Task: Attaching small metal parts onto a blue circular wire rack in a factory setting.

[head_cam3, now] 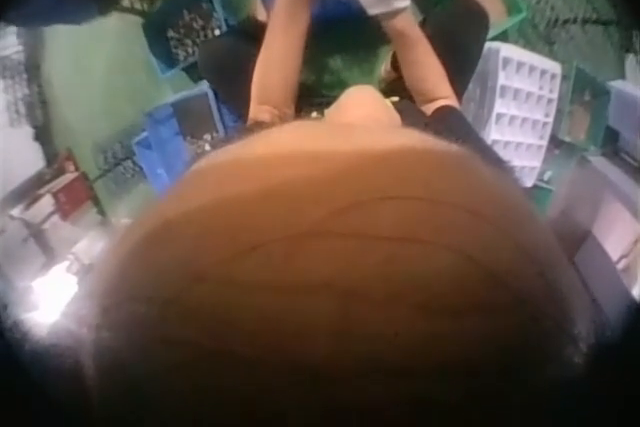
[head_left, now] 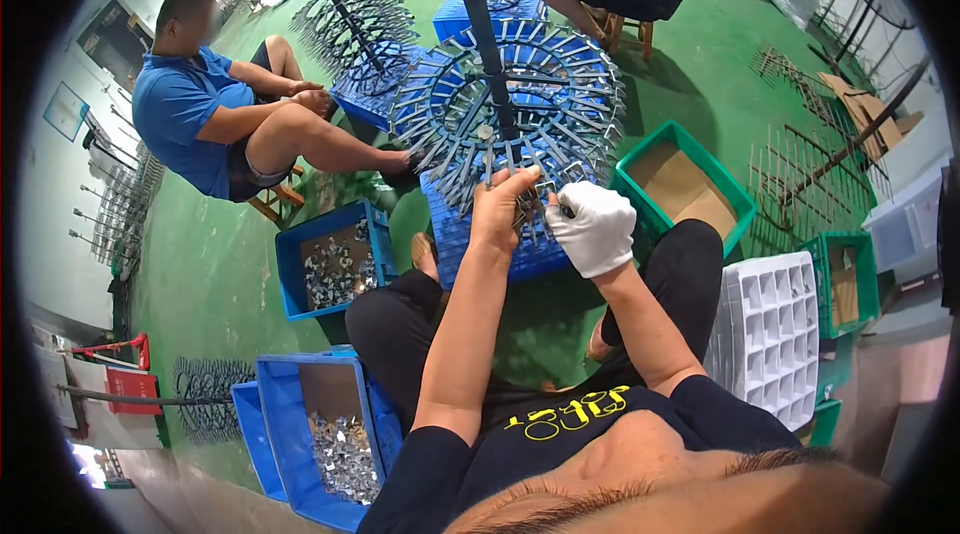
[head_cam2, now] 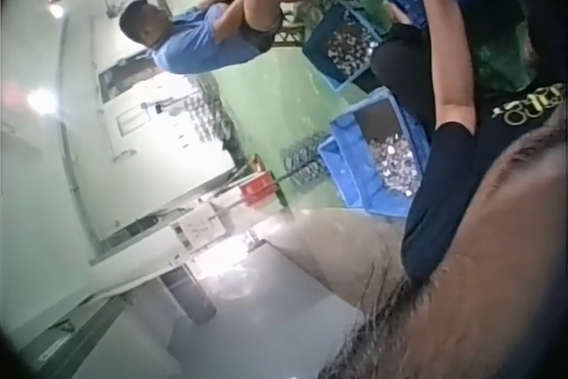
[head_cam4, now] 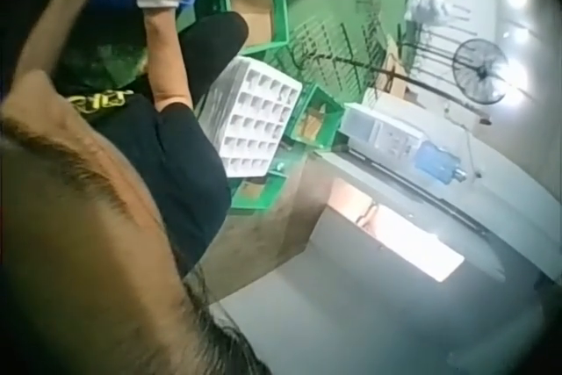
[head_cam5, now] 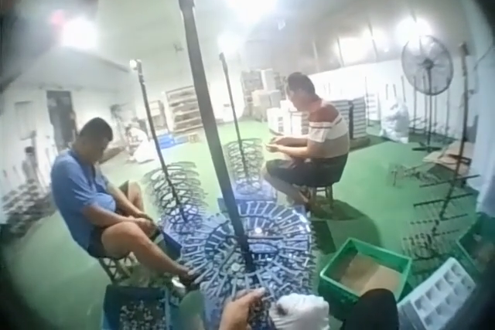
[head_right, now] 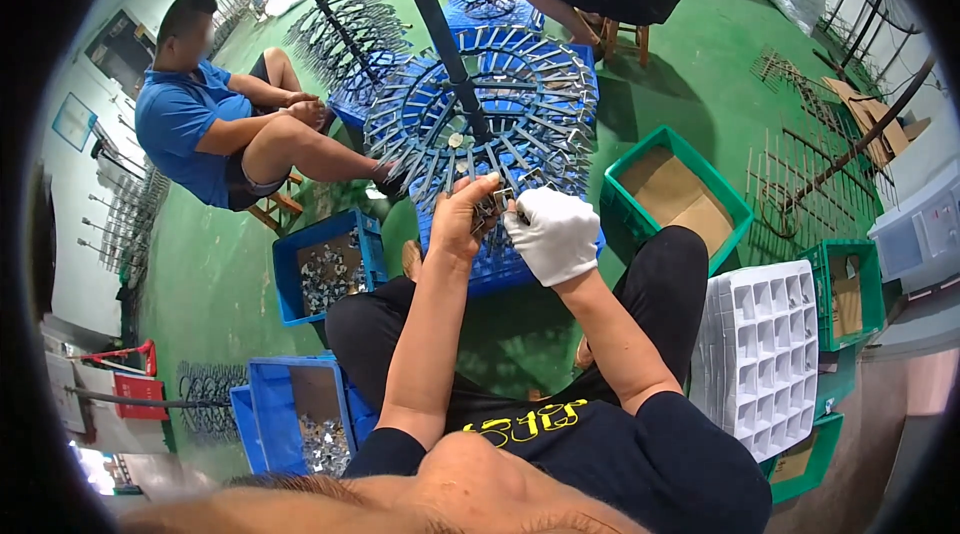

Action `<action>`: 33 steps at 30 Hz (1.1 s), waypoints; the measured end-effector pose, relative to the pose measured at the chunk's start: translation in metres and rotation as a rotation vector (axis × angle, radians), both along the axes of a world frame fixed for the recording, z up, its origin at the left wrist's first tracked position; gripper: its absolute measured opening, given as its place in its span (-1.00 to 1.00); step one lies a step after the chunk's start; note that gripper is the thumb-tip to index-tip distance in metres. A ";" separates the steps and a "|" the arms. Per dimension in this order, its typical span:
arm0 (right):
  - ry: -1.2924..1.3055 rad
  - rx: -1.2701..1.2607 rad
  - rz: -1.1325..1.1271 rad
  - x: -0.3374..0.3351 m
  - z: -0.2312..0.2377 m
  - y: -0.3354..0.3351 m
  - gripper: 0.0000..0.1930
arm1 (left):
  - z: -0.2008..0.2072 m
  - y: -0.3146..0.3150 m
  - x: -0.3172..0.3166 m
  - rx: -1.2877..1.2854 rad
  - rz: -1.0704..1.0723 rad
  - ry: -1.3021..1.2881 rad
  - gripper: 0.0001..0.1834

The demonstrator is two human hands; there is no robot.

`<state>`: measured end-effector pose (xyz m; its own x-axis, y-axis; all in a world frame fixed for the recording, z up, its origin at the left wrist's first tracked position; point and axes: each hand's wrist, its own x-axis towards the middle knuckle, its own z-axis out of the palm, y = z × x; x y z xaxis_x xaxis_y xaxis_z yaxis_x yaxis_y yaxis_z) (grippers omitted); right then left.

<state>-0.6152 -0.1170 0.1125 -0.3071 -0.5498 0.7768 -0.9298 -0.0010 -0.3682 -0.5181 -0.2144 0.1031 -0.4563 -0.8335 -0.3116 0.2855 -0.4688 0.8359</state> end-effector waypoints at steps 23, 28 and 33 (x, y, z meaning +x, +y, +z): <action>-0.041 0.086 -0.027 0.002 0.013 0.005 -0.83 | 0.005 0.004 -0.001 -0.018 0.010 -0.035 -0.84; 0.005 0.084 -0.020 0.000 0.015 0.003 -0.84 | 0.001 0.002 -0.001 -0.036 -0.012 0.012 -0.85; 0.090 0.058 -0.053 -0.001 0.011 0.003 -0.84 | 0.002 0.005 -0.001 -0.045 0.016 -0.005 -0.86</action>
<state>-0.6162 -0.1139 0.1235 -0.2675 -0.5793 0.7700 -0.9572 0.0682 -0.2812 -0.5190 -0.2093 0.1049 -0.4413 -0.8538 -0.2761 0.2880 -0.4261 0.8576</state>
